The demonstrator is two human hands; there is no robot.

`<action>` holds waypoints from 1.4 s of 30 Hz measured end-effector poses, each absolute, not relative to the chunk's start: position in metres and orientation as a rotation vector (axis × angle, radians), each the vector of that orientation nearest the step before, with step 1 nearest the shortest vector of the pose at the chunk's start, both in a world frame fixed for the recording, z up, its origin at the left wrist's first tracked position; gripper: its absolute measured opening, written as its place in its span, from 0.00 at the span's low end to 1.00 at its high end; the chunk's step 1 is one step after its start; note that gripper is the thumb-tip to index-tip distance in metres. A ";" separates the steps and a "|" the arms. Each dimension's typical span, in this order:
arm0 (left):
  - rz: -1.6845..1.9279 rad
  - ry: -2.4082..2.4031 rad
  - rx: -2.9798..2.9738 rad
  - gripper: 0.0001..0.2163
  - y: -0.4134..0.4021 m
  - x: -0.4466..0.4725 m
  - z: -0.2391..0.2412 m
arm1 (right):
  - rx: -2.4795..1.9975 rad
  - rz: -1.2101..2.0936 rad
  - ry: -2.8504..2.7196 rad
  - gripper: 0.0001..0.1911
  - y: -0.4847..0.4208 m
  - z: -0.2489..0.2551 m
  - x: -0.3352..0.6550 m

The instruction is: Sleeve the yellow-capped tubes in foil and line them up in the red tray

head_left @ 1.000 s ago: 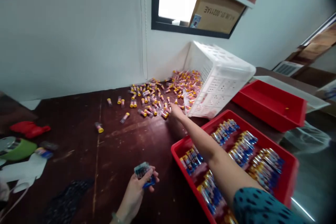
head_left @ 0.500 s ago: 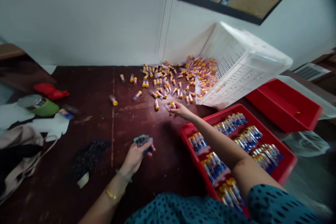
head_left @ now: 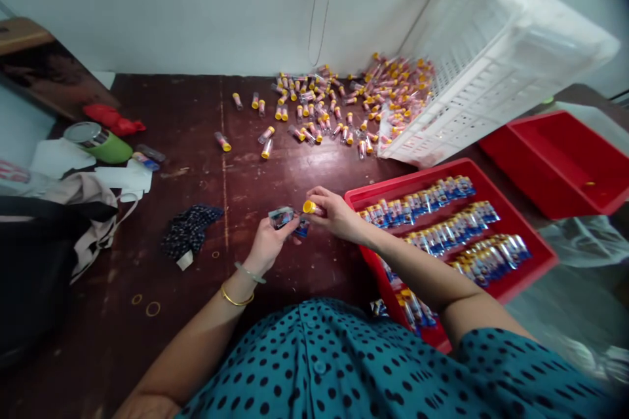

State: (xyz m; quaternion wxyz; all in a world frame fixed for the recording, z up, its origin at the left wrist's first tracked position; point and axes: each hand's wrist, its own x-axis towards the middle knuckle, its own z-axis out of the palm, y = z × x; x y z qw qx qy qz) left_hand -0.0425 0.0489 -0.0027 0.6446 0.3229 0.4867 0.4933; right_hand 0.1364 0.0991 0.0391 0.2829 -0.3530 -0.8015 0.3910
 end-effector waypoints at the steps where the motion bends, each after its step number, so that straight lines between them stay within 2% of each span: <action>1: 1.088 1.100 0.760 0.15 0.048 -0.043 -0.001 | -0.943 1.039 -2.152 0.08 0.098 0.041 0.136; 5: 0.999 1.053 0.768 0.13 0.045 -0.049 0.002 | -0.950 1.163 -2.014 0.07 0.100 0.047 0.148; 10: 0.946 1.039 0.719 0.13 0.044 -0.054 0.000 | -1.077 1.447 -1.465 0.16 0.108 0.059 0.181; 17: 0.909 0.984 0.791 0.14 0.046 -0.045 0.000 | -1.005 1.657 -1.363 0.16 0.105 0.065 0.192; 26: 0.881 0.936 0.981 0.10 0.044 -0.041 0.004 | -1.041 1.569 -1.604 0.12 0.094 0.071 0.188; 32: 0.764 0.921 0.779 0.15 0.033 -0.020 0.005 | -1.145 1.183 -1.704 0.10 0.070 0.050 0.189; 38: 0.623 0.744 0.536 0.15 0.023 -0.001 0.011 | -1.230 1.399 -1.416 0.16 0.029 0.030 0.194; 42: 0.674 0.763 0.548 0.15 0.023 0.016 0.017 | -1.267 1.347 -1.309 0.15 0.002 0.026 0.201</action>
